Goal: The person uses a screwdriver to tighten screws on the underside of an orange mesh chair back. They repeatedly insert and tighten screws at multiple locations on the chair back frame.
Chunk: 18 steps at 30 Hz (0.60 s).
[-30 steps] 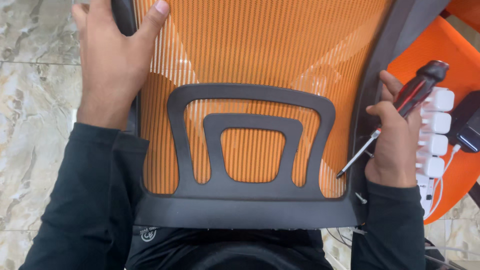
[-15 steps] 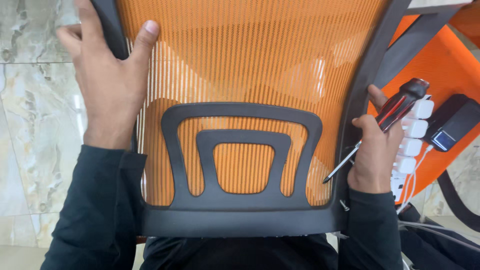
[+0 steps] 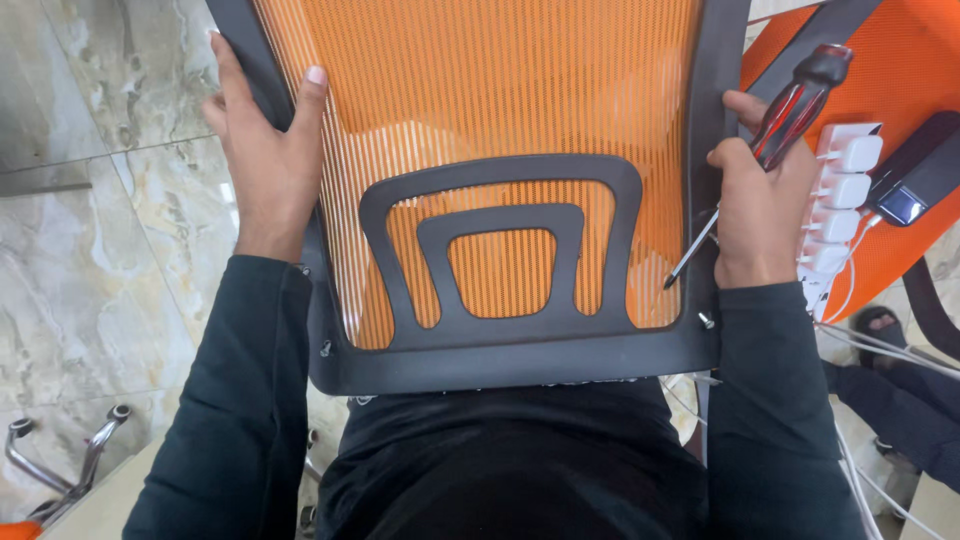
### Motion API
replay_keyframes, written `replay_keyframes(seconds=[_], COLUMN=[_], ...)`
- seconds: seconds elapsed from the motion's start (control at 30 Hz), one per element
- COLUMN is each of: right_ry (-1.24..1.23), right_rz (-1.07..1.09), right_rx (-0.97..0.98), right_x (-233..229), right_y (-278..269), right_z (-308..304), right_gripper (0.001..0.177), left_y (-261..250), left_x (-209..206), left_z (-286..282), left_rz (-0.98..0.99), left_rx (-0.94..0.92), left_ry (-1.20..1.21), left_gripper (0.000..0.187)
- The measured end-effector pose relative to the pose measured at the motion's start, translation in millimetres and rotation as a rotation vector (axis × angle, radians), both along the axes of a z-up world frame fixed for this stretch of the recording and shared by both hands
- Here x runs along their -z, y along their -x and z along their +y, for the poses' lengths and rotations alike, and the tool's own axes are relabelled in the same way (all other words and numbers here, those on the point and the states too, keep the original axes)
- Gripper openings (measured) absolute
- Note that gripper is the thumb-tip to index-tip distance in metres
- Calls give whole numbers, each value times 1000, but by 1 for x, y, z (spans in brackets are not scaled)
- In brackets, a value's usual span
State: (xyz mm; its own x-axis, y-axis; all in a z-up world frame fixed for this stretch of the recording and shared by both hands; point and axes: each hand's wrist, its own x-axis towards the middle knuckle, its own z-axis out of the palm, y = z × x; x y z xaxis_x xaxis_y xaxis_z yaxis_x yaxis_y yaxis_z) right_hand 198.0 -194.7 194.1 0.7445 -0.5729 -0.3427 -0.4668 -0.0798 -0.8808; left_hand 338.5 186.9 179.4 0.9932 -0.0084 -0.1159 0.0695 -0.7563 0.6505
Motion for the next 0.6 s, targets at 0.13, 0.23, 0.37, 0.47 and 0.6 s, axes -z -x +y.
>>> replay_keyframes(seconds=[0.13, 0.23, 0.37, 0.47, 0.6], right_ry=[-28, -22, -31, -27, -28], right_rz=[-29, -16, -26, 87, 100], right_rx=[-3, 20, 11, 60, 80], right_x=[0, 9, 7, -3, -15], right_y=[-18, -25, -35, -45, -51], right_z=[1, -6, -22, -39, -61], right_gripper=[43, 40, 39, 41, 40], left_y=[-19, -34, -45, -51, -50], left_x=[1, 7, 16, 15, 10], left_z=[4, 3, -12, -30, -55], left_rz=[23, -18, 5, -5, 35], left_rx=[-15, 30, -13, 5, 7], left_ry=[-17, -12, 16, -5, 58], left_gripper=[89, 83, 82, 80, 80])
